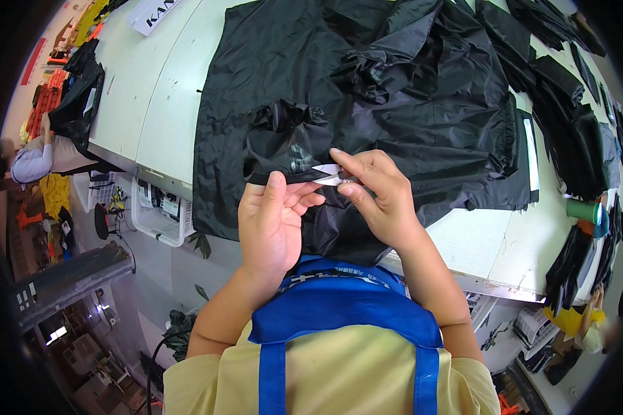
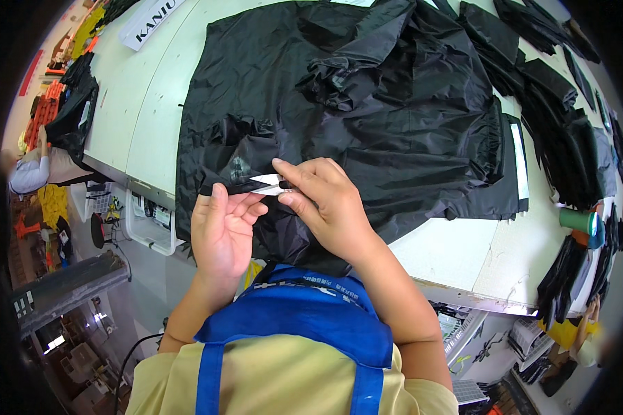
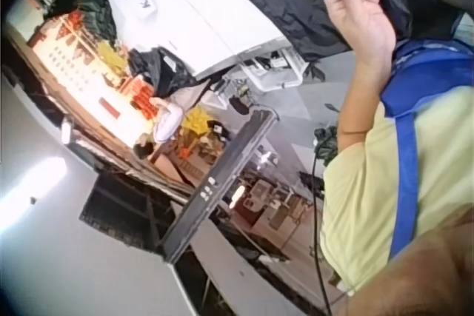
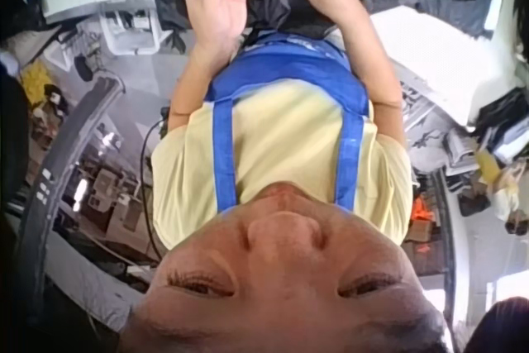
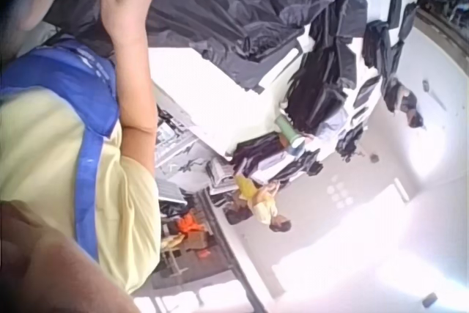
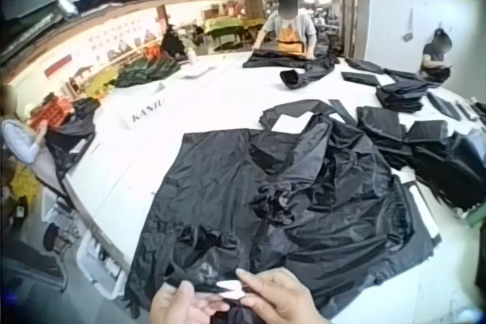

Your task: The person folds black garments on a white table, aligning edges and smoothing the fabric. The person places folded items into a white basket and continues folding additional garments.

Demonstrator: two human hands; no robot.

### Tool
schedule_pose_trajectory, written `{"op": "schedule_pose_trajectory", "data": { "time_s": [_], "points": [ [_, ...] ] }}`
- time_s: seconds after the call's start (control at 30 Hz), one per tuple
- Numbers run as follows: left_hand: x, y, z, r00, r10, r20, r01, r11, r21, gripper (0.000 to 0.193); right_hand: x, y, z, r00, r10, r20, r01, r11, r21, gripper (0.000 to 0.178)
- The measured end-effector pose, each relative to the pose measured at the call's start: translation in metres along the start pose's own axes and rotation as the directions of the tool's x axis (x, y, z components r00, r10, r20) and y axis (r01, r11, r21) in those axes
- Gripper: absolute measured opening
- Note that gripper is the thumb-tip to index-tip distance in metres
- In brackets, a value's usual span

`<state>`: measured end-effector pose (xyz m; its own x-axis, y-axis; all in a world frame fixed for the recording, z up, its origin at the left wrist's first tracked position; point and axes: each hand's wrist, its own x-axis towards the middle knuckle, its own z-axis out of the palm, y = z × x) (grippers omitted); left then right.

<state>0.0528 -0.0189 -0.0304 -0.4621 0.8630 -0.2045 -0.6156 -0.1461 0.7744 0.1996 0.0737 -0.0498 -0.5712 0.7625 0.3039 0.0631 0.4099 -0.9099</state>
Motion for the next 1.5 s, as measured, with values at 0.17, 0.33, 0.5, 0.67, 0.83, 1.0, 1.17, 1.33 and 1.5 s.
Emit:
{"op": "schedule_pose_trajectory", "data": {
  "time_s": [0.17,0.33,0.5,0.67,0.83,1.0,1.17,1.33,1.5],
  "points": [
    [-0.001,-0.002,0.000,1.000,0.018,0.011,-0.018,1.000,0.000,0.019,0.001,-0.002,0.002,0.996,-0.057,-0.061,0.050,0.993,-0.111,0.035],
    [-0.001,0.000,0.003,0.999,0.006,0.041,-0.008,0.999,0.043,0.019,0.002,-0.001,0.001,0.985,-0.136,-0.107,0.117,0.979,-0.169,0.031],
    [-0.004,0.000,-0.003,0.997,0.020,0.070,-0.022,0.999,0.028,0.017,0.000,-0.007,0.001,0.968,0.033,-0.247,-0.025,0.999,0.032,0.028],
    [-0.007,0.006,0.004,0.995,0.006,0.096,-0.007,1.000,0.016,0.014,0.001,-0.016,-0.012,0.996,-0.055,-0.068,0.046,0.991,-0.125,0.036],
    [-0.010,0.004,-0.004,0.994,0.020,0.110,-0.030,0.996,0.089,0.011,0.008,-0.021,-0.020,0.991,-0.133,0.005,0.132,0.970,-0.204,0.034],
    [-0.010,0.007,0.001,0.987,0.047,0.151,-0.080,0.973,0.215,0.016,0.007,-0.025,-0.021,0.994,-0.090,0.058,0.097,0.985,-0.145,0.031],
    [-0.012,0.011,0.001,0.976,0.074,0.203,-0.137,0.939,0.317,0.016,0.003,-0.024,-0.020,0.998,-0.049,0.036,0.052,0.994,-0.098,0.030],
    [-0.013,0.012,0.002,0.975,0.062,0.213,-0.139,0.919,0.368,0.016,0.003,-0.027,-0.021,0.998,-0.035,0.053,0.038,0.997,-0.067,0.031],
    [-0.013,0.013,0.004,0.973,0.042,0.229,-0.127,0.919,0.374,0.016,0.000,-0.028,-0.021,0.996,0.061,0.066,-0.062,0.998,0.015,0.029]
  ]
}}
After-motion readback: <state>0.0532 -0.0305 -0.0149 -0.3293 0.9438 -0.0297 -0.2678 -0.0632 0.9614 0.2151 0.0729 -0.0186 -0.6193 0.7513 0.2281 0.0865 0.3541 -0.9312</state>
